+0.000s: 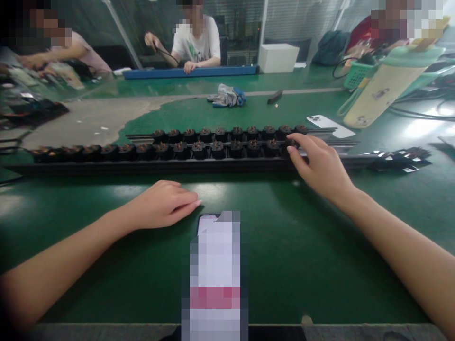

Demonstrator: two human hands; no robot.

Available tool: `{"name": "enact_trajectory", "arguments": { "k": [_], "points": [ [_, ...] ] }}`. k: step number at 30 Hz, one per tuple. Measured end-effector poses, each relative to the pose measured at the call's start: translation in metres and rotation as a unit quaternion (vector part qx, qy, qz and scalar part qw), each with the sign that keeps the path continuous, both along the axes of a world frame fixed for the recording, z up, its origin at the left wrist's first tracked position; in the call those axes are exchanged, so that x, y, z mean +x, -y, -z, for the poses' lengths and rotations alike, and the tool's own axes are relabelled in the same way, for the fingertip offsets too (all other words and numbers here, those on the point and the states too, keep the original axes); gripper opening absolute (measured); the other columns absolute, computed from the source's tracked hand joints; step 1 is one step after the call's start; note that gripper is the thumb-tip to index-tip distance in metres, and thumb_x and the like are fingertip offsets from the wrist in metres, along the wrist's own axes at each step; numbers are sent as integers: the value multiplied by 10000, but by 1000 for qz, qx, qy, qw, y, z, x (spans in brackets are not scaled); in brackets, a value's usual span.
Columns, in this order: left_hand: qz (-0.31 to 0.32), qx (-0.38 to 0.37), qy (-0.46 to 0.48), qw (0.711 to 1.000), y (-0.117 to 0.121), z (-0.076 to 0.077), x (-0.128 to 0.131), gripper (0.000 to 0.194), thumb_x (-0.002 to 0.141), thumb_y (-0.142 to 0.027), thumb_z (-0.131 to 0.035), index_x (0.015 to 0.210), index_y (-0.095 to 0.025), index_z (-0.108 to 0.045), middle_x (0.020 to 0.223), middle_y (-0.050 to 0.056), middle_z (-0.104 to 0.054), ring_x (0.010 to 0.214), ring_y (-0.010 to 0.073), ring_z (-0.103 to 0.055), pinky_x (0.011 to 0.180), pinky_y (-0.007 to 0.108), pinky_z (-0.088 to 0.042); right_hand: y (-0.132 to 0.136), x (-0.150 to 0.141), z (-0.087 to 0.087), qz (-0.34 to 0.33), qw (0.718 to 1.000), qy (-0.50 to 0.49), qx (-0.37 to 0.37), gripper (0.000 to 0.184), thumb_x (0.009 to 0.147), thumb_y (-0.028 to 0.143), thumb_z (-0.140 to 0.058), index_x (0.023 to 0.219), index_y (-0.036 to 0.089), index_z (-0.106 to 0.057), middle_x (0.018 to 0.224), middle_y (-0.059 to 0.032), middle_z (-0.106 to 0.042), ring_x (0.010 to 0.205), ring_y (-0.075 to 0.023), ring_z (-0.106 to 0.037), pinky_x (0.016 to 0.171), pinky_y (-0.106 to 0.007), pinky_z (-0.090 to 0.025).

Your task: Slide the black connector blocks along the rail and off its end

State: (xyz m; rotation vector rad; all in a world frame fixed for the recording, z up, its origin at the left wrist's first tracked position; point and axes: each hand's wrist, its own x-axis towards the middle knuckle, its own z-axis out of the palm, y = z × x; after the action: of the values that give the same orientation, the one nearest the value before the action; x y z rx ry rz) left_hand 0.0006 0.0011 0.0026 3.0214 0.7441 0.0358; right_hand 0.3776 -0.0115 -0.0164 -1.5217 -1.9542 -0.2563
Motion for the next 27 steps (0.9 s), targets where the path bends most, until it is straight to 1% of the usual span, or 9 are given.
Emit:
{"name": "enact_trajectory", "arguments": {
  "k": [3,9,13,18,27],
  "points": [
    [-1,1,-3,1000,0,0,1,421,1066,-330,-358,704,-200,-527,586,-11,-548,539,151,-505,593,304,-359,-1,-1,0,6,1000,-14,6,400,980,409,-477,1289,217,-645,1226,-102,-707,1159,-268,-655,1014,-431,-501],
    [-1,3,-3,1000,0,-1,1,423,1063,-325,-359,700,-201,-535,585,-9,-550,533,155,-500,588,315,-367,1,0,-5,43,999,-10,-1,427,946,418,-503,1243,170,-684,1206,-121,-721,1140,-266,-666,1028,-390,-488],
    [3,12,1,1000,1,-1,1,418,1060,-320,-370,695,-200,-535,576,-11,-549,526,152,-505,572,312,-361,2,4,-9,63,998,-12,-7,404,919,418,-514,1197,188,-696,1172,-108,-733,1104,-256,-680,1013,-380,-491],
    [6,26,-1,1000,2,-2,1,417,1060,-314,-375,689,-196,-525,572,-10,-556,528,148,-515,563,309,-339,2,10,-12,82,996,-24,-5,383,876,431,-535,1118,195,-713,1115,-98,-748,1052,-256,-696,995,-400,-502],
    [9,25,1,1000,0,-1,1,419,1063,-319,-381,690,-196,-526,577,-7,-566,524,148,-511,565,309,-331,1,18,-14,111,994,-9,-18,422,856,428,-531,1130,172,-725,1100,-119,-750,1056,-275,-700,1008,-423,-499]
  ]
}}
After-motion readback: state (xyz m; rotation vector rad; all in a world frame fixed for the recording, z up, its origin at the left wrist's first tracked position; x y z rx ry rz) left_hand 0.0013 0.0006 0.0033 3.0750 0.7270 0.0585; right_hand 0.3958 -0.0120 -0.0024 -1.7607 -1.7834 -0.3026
